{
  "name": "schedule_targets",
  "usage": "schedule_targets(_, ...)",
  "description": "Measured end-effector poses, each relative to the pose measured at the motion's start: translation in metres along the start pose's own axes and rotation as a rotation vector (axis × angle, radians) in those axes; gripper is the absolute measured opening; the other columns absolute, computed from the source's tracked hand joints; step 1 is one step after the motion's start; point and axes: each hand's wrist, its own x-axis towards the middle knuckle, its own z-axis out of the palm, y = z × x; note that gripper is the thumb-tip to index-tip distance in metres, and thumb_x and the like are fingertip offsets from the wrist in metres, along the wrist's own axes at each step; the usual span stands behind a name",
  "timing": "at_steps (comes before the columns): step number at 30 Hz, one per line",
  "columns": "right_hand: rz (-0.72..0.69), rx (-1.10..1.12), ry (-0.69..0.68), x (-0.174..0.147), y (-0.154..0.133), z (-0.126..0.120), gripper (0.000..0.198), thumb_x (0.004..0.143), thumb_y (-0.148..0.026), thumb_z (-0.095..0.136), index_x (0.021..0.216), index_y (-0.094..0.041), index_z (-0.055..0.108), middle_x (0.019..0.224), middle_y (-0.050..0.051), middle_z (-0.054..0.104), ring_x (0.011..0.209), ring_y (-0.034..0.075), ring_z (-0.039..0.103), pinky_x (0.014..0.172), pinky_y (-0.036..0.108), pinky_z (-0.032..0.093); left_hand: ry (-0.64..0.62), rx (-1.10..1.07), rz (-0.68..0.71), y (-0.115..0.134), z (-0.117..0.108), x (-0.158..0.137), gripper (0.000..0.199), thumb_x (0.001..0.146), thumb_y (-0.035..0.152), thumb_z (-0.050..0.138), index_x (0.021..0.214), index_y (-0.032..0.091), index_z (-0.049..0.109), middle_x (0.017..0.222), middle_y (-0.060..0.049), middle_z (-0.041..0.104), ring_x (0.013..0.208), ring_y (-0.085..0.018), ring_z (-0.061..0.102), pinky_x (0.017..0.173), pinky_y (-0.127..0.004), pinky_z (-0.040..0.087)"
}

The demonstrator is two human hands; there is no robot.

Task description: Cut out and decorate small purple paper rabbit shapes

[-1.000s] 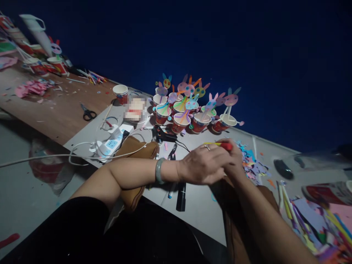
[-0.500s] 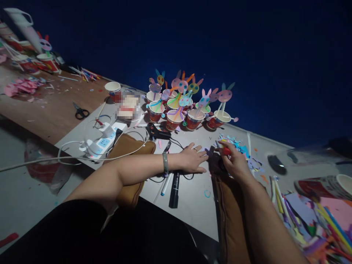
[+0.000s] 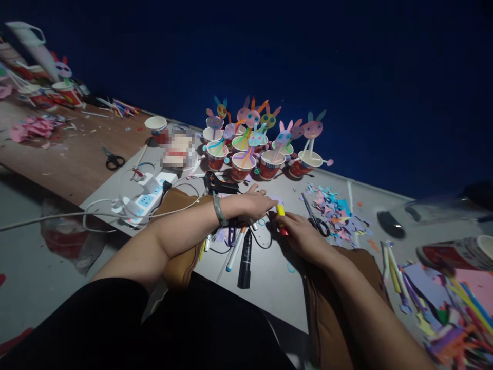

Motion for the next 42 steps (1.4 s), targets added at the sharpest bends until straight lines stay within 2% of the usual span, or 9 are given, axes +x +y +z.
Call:
schedule_targets(5, 0.141, -0.154, 0.069, -0.007, 0.009, -0.007, 0.044, 0.072, -0.004, 0.05, 0.112, -0.02, 0.061, 0.107, 0.012, 0.07, 0.1, 0.028, 0.063, 0.088, 0.043, 0.047, -0.026, 0.087, 0.045, 0.0, 0.006, 0.0, 0.044, 0.081, 0.012, 0.044, 0.122, 0.019, 0.057, 0.135, -0.011, 0.055, 0.123, -0.028, 0.044, 0.112, -0.056, 0.02)
schedule_targets(11, 0.023, 0.072, 0.005, -0.014, -0.01, -0.01, 0.042, 0.077, -0.006, 0.048, 0.114, -0.023, 0.058, 0.117, 0.009, 0.069, 0.107, 0.026, 0.062, 0.093, 0.043, 0.046, -0.02, 0.062, 0.107, -0.009, 0.014, 0.0, 0.044, 0.071, 0.008, 0.053, 0.112, 0.02, 0.062, 0.134, -0.01, 0.056, 0.122, -0.029, 0.043, 0.111, -0.058, 0.021)
schedule_targets(16, 0.262, 0.074, 0.095, -0.007, 0.007, -0.01, 0.03, 0.079, -0.012, 0.05, 0.105, -0.02, 0.061, 0.105, 0.013, 0.072, 0.099, 0.03, 0.065, 0.087, 0.046, 0.048, -0.005, -0.042, 0.145, -0.011, 0.012, -0.002, 0.039, 0.07, 0.007, 0.053, 0.103, 0.021, 0.066, 0.119, -0.007, 0.065, 0.117, -0.024, 0.047, 0.113, -0.052, 0.021)
schedule_targets(20, 0.423, 0.507, 0.338, 0.005, 0.005, -0.021, 0.029, 0.088, -0.033, 0.055, 0.115, -0.023, 0.058, 0.09, 0.008, 0.072, 0.078, 0.024, 0.066, 0.069, 0.037, 0.051, 0.044, -0.042, 0.122, -0.008, 0.007, 0.001, 0.028, 0.081, 0.01, 0.045, 0.097, 0.016, 0.067, 0.105, -0.01, 0.068, 0.109, -0.024, 0.055, 0.11, -0.05, 0.024)
schedule_targets(24, 0.562, 0.991, 0.483, 0.021, -0.016, -0.027, 0.036, 0.083, -0.05, 0.065, 0.104, -0.022, 0.067, 0.06, -0.002, 0.055, 0.049, 0.011, 0.046, 0.044, 0.024, 0.036, 0.316, -0.288, 0.051, -0.008, 0.003, 0.005, 0.039, 0.087, 0.03, 0.056, 0.121, 0.011, 0.055, 0.122, -0.015, 0.062, 0.111, -0.023, 0.057, 0.097, -0.037, 0.038)
schedule_targets(28, 0.622, 1.254, 0.6, 0.038, -0.028, -0.026, 0.033, 0.069, -0.049, 0.078, 0.08, -0.018, 0.07, 0.059, -0.004, 0.048, 0.05, 0.007, 0.041, 0.044, 0.021, 0.036, 0.4, -0.545, 0.039, -0.005, 0.001, 0.006, 0.044, 0.081, 0.045, 0.066, 0.107, 0.011, 0.059, 0.097, -0.007, 0.066, 0.085, -0.015, 0.058, 0.072, -0.025, 0.039)
schedule_targets(34, 0.642, 1.449, 0.676, 0.055, -0.028, -0.026, 0.026, 0.068, -0.037, 0.078, 0.067, -0.018, 0.06, 0.053, -0.005, 0.048, 0.048, 0.007, 0.043, 0.043, 0.019, 0.038, 0.522, -0.495, -0.048, 0.001, -0.005, 0.002, 0.037, 0.091, 0.047, 0.051, 0.088, 0.012, 0.064, 0.073, -0.001, 0.06, 0.067, -0.012, 0.05, 0.061, -0.025, 0.029)
schedule_targets(38, 0.572, 1.514, 0.674, 0.054, -0.027, -0.028, 0.032, 0.068, -0.034, 0.078, 0.061, -0.019, 0.051, 0.05, -0.007, 0.042, 0.045, 0.007, 0.04, 0.04, 0.019, 0.035, 0.487, -0.511, -0.012, 0.006, -0.009, -0.002, 0.037, 0.094, 0.046, 0.047, 0.085, 0.013, 0.063, 0.075, -0.003, 0.063, 0.07, -0.013, 0.052, 0.065, -0.025, 0.032)
schedule_targets(42, 0.513, 1.51, 0.658, 0.047, -0.027, -0.032, 0.031, 0.07, -0.037, 0.078, 0.064, -0.02, 0.052, 0.051, -0.007, 0.041, 0.046, 0.007, 0.04, 0.044, 0.021, 0.039, 0.271, -1.027, 0.0, 0.014, -0.013, -0.005, 0.047, 0.091, 0.057, 0.047, 0.076, 0.014, 0.058, 0.061, -0.001, 0.06, 0.06, -0.01, 0.054, 0.064, -0.024, 0.039)
